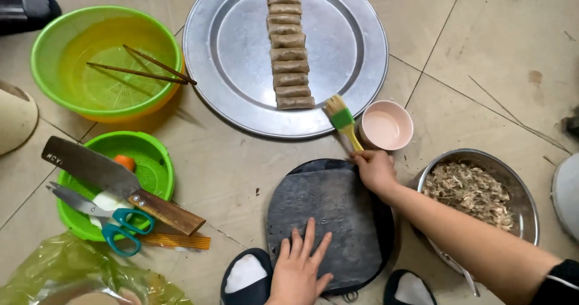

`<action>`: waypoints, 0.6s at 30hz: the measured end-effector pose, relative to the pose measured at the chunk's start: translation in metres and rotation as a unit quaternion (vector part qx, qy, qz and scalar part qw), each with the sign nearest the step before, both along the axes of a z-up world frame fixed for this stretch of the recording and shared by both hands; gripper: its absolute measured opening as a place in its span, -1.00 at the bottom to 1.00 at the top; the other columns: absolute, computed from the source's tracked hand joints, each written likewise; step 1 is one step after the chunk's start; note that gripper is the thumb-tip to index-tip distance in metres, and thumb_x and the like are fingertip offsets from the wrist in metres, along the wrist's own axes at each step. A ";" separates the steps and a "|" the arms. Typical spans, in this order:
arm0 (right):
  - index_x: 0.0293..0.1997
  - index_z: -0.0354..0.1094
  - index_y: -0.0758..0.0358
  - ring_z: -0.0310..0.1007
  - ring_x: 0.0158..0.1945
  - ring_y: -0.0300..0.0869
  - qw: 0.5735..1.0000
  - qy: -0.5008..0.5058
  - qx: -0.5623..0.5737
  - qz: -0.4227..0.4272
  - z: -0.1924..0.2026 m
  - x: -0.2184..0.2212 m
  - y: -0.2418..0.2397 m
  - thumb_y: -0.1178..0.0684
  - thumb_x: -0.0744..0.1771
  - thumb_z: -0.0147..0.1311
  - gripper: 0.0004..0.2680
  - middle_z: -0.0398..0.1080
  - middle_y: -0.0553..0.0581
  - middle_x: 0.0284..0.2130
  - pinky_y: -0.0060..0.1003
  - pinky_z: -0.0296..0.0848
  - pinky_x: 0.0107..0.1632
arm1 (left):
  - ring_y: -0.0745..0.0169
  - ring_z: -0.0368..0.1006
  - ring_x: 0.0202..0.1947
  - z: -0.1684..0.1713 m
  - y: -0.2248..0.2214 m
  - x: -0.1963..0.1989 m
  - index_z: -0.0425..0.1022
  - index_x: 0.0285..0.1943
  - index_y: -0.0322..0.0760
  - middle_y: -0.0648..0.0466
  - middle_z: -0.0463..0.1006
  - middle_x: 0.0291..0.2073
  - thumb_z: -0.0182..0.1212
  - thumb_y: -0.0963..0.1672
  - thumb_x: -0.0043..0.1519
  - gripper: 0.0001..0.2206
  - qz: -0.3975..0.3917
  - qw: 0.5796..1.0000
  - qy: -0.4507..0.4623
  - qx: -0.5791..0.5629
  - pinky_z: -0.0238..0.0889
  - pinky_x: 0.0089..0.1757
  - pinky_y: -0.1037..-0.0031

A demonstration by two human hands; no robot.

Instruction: Preparing and rolling spring rolls by hand on the floor using a brush and spoon.

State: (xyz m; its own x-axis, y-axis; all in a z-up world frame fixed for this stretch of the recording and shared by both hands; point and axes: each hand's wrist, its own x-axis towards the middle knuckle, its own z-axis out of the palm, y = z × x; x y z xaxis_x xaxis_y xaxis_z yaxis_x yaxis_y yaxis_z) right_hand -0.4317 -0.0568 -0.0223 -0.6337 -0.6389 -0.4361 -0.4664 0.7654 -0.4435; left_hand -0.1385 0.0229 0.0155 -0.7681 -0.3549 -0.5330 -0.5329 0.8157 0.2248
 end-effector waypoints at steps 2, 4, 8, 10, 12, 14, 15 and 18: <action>-0.07 0.70 -0.08 0.57 0.07 -0.03 0.997 0.013 -0.072 0.020 0.012 0.005 0.006 -0.01 0.34 0.12 -0.81 0.66 0.01 -0.12 -0.21 0.37 0.24 | -0.52 -0.07 0.41 0.006 -0.002 0.000 -0.40 0.75 0.07 -0.25 -0.41 0.64 -0.14 0.26 0.39 -0.17 0.002 1.000 0.007 0.000 -0.03 0.17 -0.12; -0.04 0.68 0.16 0.47 -0.20 -0.10 0.981 -0.015 -0.173 0.092 0.032 0.011 0.014 0.15 0.39 0.09 -0.82 0.40 0.06 -0.46 -0.21 0.41 -0.04 | -0.48 -0.06 0.41 0.021 -0.010 -0.003 -0.50 0.76 0.07 -0.25 -0.45 0.65 -0.24 0.26 0.41 -0.18 -0.018 0.999 -0.035 0.032 -0.03 0.18 -0.06; 0.11 0.59 0.03 0.37 0.18 -0.04 0.973 -0.017 -0.184 0.135 0.098 0.026 0.041 0.10 0.42 0.01 -0.78 0.49 0.13 -0.06 -0.17 0.26 0.26 | -0.30 0.18 0.17 -0.002 0.000 -0.014 -0.37 0.76 0.10 -0.26 -0.16 0.59 -0.17 0.25 0.40 -0.20 0.005 0.999 0.007 -0.037 0.04 0.12 -0.03; 0.14 0.56 0.14 0.32 -0.37 -0.28 0.962 -0.150 -0.213 0.077 0.137 0.031 0.054 0.09 0.45 -0.05 -0.79 0.34 0.04 -0.42 -0.38 0.32 -0.19 | -0.27 0.12 0.17 0.012 -0.006 -0.024 -0.43 0.77 0.12 -0.20 -0.11 0.54 -0.32 0.25 0.45 -0.24 0.023 0.998 -0.053 0.013 0.00 0.12 0.04; 0.17 0.54 0.27 0.23 -0.39 -0.21 0.943 -0.246 -0.225 0.020 0.176 0.035 0.070 0.10 0.46 -0.06 -0.77 0.25 0.08 -0.47 -0.33 0.24 -0.24 | -0.28 0.09 0.21 0.023 -0.008 -0.030 -0.33 0.76 0.13 -0.21 -0.07 0.52 -0.26 0.23 0.44 -0.27 0.069 0.996 -0.021 0.043 0.01 0.10 0.03; 0.20 0.52 0.40 0.14 -0.41 -0.13 0.911 -0.339 -0.234 -0.037 0.204 0.035 0.090 0.11 0.46 -0.08 -0.74 0.16 0.11 -0.51 -0.28 0.15 -0.30 | -0.28 0.05 0.24 0.044 -0.014 -0.033 -0.23 0.75 0.15 -0.21 -0.03 0.51 -0.20 0.22 0.44 -0.29 0.115 0.991 0.009 0.073 0.02 0.09 0.02; 0.36 0.38 0.42 0.21 -0.31 -0.11 0.876 -0.407 -0.260 -0.011 0.212 0.032 0.101 0.05 0.38 0.03 -0.62 0.23 0.20 -0.40 -0.29 0.14 -0.21 | -0.28 -0.01 0.32 0.059 -0.020 -0.033 -0.19 0.75 0.10 -0.18 -0.04 0.50 -0.20 0.19 0.46 -0.32 0.153 0.980 0.017 0.129 -0.02 0.16 0.01; 0.53 0.30 0.31 0.37 -0.17 -0.13 0.886 -0.396 -0.237 0.032 0.233 0.031 0.125 0.12 0.29 0.18 -0.45 0.40 0.24 -0.28 -0.33 0.24 -0.04 | -0.34 -0.04 0.41 0.029 -0.011 -0.016 0.03 0.66 0.00 -0.16 0.05 0.49 0.02 0.12 0.37 -0.34 0.164 0.972 0.144 0.089 -0.12 0.26 -0.07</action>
State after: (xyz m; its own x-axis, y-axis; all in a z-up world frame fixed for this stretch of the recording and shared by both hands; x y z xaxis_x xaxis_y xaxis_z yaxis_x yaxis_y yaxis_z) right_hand -0.4007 0.0685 0.2102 -0.2035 -0.8931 -0.4011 0.0996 0.3887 -0.9160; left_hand -0.1543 0.0122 0.0446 -0.7562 -0.5273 -0.3875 -0.6512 0.5475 0.5256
